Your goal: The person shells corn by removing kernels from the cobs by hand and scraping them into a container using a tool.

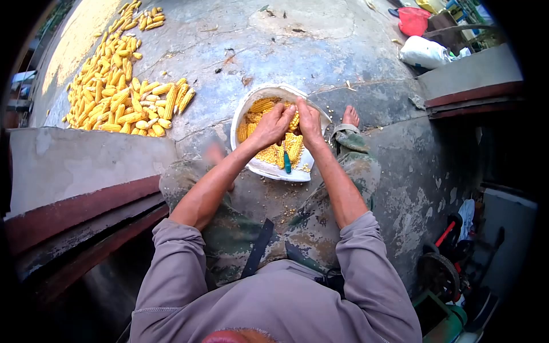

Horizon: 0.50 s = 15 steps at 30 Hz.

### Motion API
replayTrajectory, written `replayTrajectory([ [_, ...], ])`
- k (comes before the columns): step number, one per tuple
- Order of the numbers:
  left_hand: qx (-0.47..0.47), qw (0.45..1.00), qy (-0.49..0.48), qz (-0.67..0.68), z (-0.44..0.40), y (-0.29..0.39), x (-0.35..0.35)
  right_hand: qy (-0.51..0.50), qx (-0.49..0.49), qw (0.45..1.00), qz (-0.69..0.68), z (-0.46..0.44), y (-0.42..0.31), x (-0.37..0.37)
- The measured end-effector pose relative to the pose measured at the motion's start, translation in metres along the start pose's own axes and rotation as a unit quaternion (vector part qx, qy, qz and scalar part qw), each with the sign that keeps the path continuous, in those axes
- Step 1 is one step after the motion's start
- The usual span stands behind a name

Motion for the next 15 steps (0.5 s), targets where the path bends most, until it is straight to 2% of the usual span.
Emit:
replayTrajectory([
  [1,0.030,0.999,0.012,-0.018,-0.002,0.003,-0.002,0.012,0.009,0.999,-0.034,-0.006,0.003,0.002],
  [3,0.017,0.999,0.008,-0.035,-0.003,-0.005,-0.002,0.001,-0.005,0.999,-0.040,-0.002,-0.001,0.008],
  [5,0.049,0.997,0.020,-0.056,-0.003,0.001,-0.004,-0.008,-0.022,0.998,-0.054,-0.011,0.006,0.005],
  [8,0.099,0.989,0.055,-0.099,-0.004,-0.008,-0.003,-0.005,-0.040,0.999,-0.005,-0.020,0.012,0.000],
  [13,0.072,0.989,0.058,-0.111,0.001,0.003,-0.010,-0.007,-0.065,0.998,0.022,-0.016,0.010,0.004],
  [15,-0.005,0.997,0.013,-0.073,0.007,0.016,-0.015,0.001,-0.068,0.997,0.042,-0.009,0.006,0.006],
])
Point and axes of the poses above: each hand's wrist, its own z-axis away from the middle knuckle, its own x-axis out of the palm, y = z × x, the point moved 7 cm from there along -z, towards the middle knuckle, and after that the axes turned 14 degrees about x, right-handed, at the moved point
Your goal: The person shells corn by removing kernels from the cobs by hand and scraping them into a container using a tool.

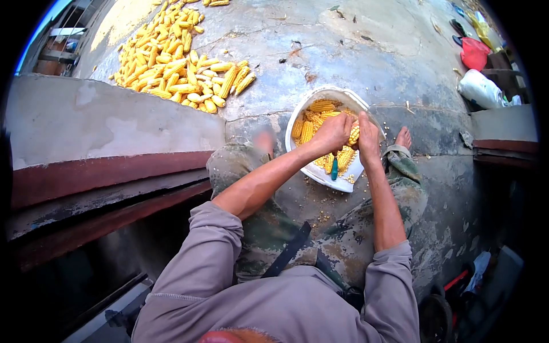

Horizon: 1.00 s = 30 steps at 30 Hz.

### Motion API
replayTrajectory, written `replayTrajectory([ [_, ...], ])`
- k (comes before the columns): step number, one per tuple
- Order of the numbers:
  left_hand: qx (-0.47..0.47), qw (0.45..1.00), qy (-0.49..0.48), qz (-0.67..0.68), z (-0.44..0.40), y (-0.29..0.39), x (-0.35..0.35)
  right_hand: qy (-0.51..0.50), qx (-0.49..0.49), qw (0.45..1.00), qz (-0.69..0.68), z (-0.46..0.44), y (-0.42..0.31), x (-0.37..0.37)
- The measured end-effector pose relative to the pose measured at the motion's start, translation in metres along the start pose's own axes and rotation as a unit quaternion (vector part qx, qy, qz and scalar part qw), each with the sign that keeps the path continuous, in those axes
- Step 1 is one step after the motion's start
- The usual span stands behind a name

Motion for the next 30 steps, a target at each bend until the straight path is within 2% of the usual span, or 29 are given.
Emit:
replayTrajectory([
  [1,0.042,0.998,0.018,-0.047,-0.004,-0.005,0.001,0.003,-0.009,1.000,0.002,0.004,-0.005,0.003],
  [2,0.045,0.998,0.015,-0.036,-0.007,-0.017,0.008,0.011,-0.015,1.000,0.004,0.009,-0.008,0.004],
  [3,0.006,0.999,0.031,-0.015,-0.004,-0.018,0.005,0.004,-0.008,1.000,0.015,0.013,-0.008,0.005],
  [6,-0.004,0.999,0.028,0.014,-0.005,-0.024,0.006,0.005,-0.039,0.997,0.073,0.002,-0.001,0.000],
  [8,-0.052,0.997,0.031,0.037,-0.005,-0.032,0.004,-0.038,-0.041,0.998,0.031,0.006,-0.005,0.006],
  [9,-0.058,0.996,0.029,0.060,-0.007,-0.037,0.006,-0.027,-0.011,1.000,-0.012,-0.006,0.013,-0.001],
  [11,-0.072,0.992,0.022,0.098,-0.009,-0.040,0.006,-0.068,0.022,0.996,-0.046,0.009,-0.007,0.009],
  [14,-0.104,0.986,0.012,0.128,-0.009,-0.040,0.010,-0.056,0.015,0.996,-0.069,0.008,-0.010,0.013],
  [16,-0.077,0.971,0.080,0.214,-0.008,-0.037,0.009,-0.047,0.008,0.995,-0.092,0.006,-0.012,0.010],
  [20,-0.063,0.969,0.082,0.222,-0.009,-0.027,0.004,-0.019,0.008,0.994,-0.110,0.012,-0.020,0.003],
  [22,-0.041,0.971,0.066,0.227,-0.005,-0.020,0.008,-0.031,0.059,0.988,-0.137,0.008,-0.008,-0.002],
  [24,-0.023,0.979,0.021,0.202,-0.006,-0.013,0.012,-0.012,0.057,0.986,-0.155,0.006,-0.008,-0.004],
  [28,0.021,0.991,0.032,0.127,-0.008,-0.008,0.014,0.024,0.094,0.979,-0.182,0.010,-0.007,-0.006],
  [30,0.127,0.988,0.082,0.036,-0.009,-0.003,0.009,-0.005,0.103,0.974,-0.202,0.011,-0.004,-0.001],
])
Point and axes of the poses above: each hand's wrist, its own z-axis away from the middle knuckle, its own x-axis out of the palm, y = z × x, the point moved 7 cm from there along -z, towards the middle knuckle, and after that the axes turned 14 degrees about x, right-handed, at the moved point
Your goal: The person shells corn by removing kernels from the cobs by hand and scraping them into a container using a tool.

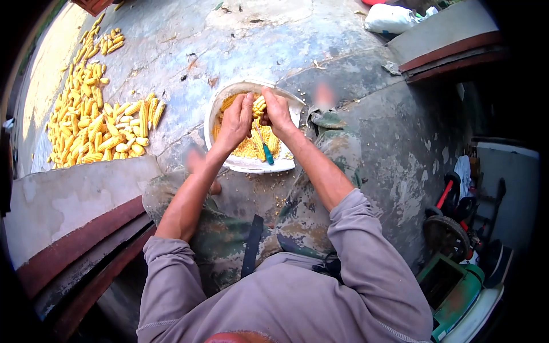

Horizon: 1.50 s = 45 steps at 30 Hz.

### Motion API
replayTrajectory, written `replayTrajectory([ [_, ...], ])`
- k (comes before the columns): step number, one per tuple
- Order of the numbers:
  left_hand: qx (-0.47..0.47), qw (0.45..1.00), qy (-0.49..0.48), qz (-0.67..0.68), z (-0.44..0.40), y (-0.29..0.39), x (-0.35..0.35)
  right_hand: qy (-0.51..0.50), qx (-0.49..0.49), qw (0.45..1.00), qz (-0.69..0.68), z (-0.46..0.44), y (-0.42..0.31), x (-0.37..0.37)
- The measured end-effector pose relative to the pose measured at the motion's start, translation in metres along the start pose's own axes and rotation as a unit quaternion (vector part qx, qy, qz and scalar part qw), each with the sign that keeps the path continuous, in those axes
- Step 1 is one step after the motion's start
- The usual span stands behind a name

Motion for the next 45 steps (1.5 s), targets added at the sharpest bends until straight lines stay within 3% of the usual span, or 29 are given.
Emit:
replayTrajectory([
  [5,0.047,0.996,0.043,-0.064,0.000,-0.002,-0.003,-0.060,0.022,0.998,-0.015,0.002,0.007,0.010],
  [7,-0.084,0.996,0.019,0.028,0.004,-0.008,-0.003,-0.062,0.011,0.998,-0.004,-0.001,0.008,0.007],
  [11,-0.111,0.986,0.051,0.113,0.005,-0.005,-0.006,-0.024,-0.055,0.996,0.063,0.002,-0.007,0.009],
  [13,-0.169,0.968,0.018,0.183,0.008,-0.012,0.000,0.004,-0.082,0.993,0.090,0.001,-0.011,0.007],
  [17,-0.137,0.986,-0.092,0.036,0.007,-0.009,0.007,0.065,-0.107,0.977,0.171,0.005,-0.019,0.003],
  [23,-0.177,0.976,-0.076,0.099,0.013,-0.017,0.006,0.061,-0.221,0.943,0.242,0.002,-0.022,0.005],
  [27,-0.167,0.979,-0.069,0.098,0.016,-0.027,0.008,0.036,-0.194,0.940,0.280,0.001,-0.018,0.005],
  [29,-0.145,0.976,-0.034,0.158,0.012,-0.016,0.004,0.058,-0.183,0.954,0.229,0.003,-0.021,0.003],
  [32,-0.176,0.970,-0.071,0.153,0.007,-0.006,0.006,0.069,-0.119,0.974,0.179,0.009,-0.024,0.000],
  [38,-0.153,0.977,-0.110,0.096,0.013,-0.008,0.016,0.063,-0.143,0.969,0.191,-0.001,-0.017,-0.005],
  [45,-0.179,0.957,-0.079,0.214,0.020,-0.027,0.016,0.055,-0.167,0.961,0.213,0.003,-0.019,0.000],
])
Point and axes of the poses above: each hand's wrist, its own z-axis away from the middle knuckle, its own x-axis out of the palm, y = z × x, the point moved 7 cm from there along -z, towards the middle knuckle, and after that the axes turned 14 degrees about x, right-handed, at the moved point
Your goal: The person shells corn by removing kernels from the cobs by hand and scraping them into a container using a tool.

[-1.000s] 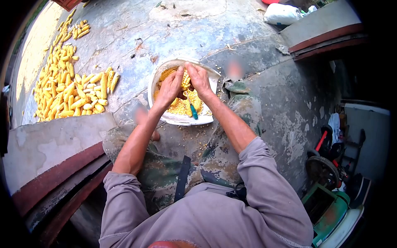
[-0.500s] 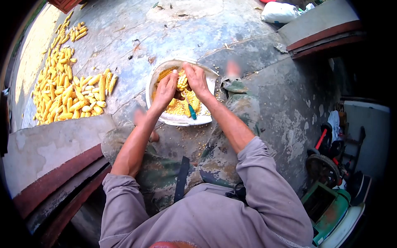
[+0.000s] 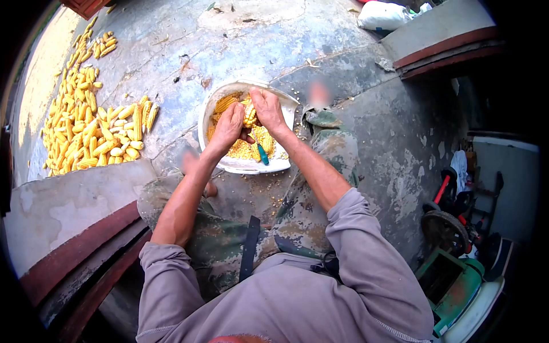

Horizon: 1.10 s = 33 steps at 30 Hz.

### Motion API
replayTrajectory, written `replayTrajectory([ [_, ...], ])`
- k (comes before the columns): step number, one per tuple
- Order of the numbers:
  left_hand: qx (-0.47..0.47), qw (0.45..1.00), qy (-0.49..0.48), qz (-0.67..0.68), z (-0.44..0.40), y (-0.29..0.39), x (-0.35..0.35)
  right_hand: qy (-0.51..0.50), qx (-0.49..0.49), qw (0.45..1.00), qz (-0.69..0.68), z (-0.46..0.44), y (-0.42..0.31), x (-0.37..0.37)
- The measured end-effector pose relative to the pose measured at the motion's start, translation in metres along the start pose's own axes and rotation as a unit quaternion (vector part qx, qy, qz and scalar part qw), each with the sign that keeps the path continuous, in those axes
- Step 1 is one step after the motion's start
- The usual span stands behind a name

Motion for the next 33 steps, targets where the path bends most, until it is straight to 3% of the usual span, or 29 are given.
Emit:
replayTrajectory([
  [5,-0.023,0.999,0.029,0.024,-0.002,0.007,-0.001,0.029,-0.023,0.999,0.015,-0.003,-0.004,-0.001],
  [8,0.050,0.974,0.076,-0.207,-0.013,-0.009,-0.030,0.002,0.002,1.000,0.005,-0.006,0.002,0.004],
  [9,0.051,0.974,0.078,-0.206,-0.013,-0.008,-0.031,0.000,0.001,1.000,0.006,-0.005,0.001,0.004],
  [11,0.146,0.909,0.094,-0.380,-0.013,0.011,-0.032,-0.026,0.052,0.998,0.018,-0.004,0.007,0.005],
  [12,0.072,0.945,0.087,-0.306,-0.009,0.016,-0.029,-0.025,0.052,0.998,0.018,-0.003,0.006,0.006],
  [15,0.003,0.979,0.047,-0.199,-0.009,0.013,-0.018,-0.032,0.061,0.998,0.007,-0.001,0.004,0.008],
  [17,0.063,0.983,0.029,-0.173,-0.013,0.012,-0.014,-0.042,0.069,0.997,0.016,-0.003,0.004,0.009],
  [20,0.021,0.995,0.017,-0.098,-0.014,0.010,-0.011,-0.079,0.072,0.994,-0.026,-0.001,0.002,0.014],
  [23,0.026,0.996,0.085,-0.017,-0.017,0.000,-0.024,-0.096,0.090,0.988,-0.081,0.005,0.000,0.019],
  [25,0.049,0.982,0.185,0.008,-0.022,0.000,-0.041,-0.077,0.085,0.992,-0.048,0.007,-0.002,0.019],
  [30,0.067,0.961,0.247,0.108,-0.025,-0.005,-0.042,-0.124,0.051,0.989,0.060,0.037,-0.012,0.047],
  [31,0.065,0.960,0.248,0.108,-0.022,0.000,-0.045,-0.125,0.053,0.989,0.060,0.036,-0.009,0.048],
  [33,-0.017,0.978,0.145,0.148,-0.020,0.000,-0.034,-0.129,0.010,0.990,0.050,0.036,-0.013,0.050],
])
Point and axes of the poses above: each hand's wrist, its own z-axis away from the middle knuckle, its own x-axis out of the palm, y = z × x, the point moved 7 cm from there along -z, towards the middle knuckle, and after that the axes turned 14 degrees about x, right-handed, at the moved point
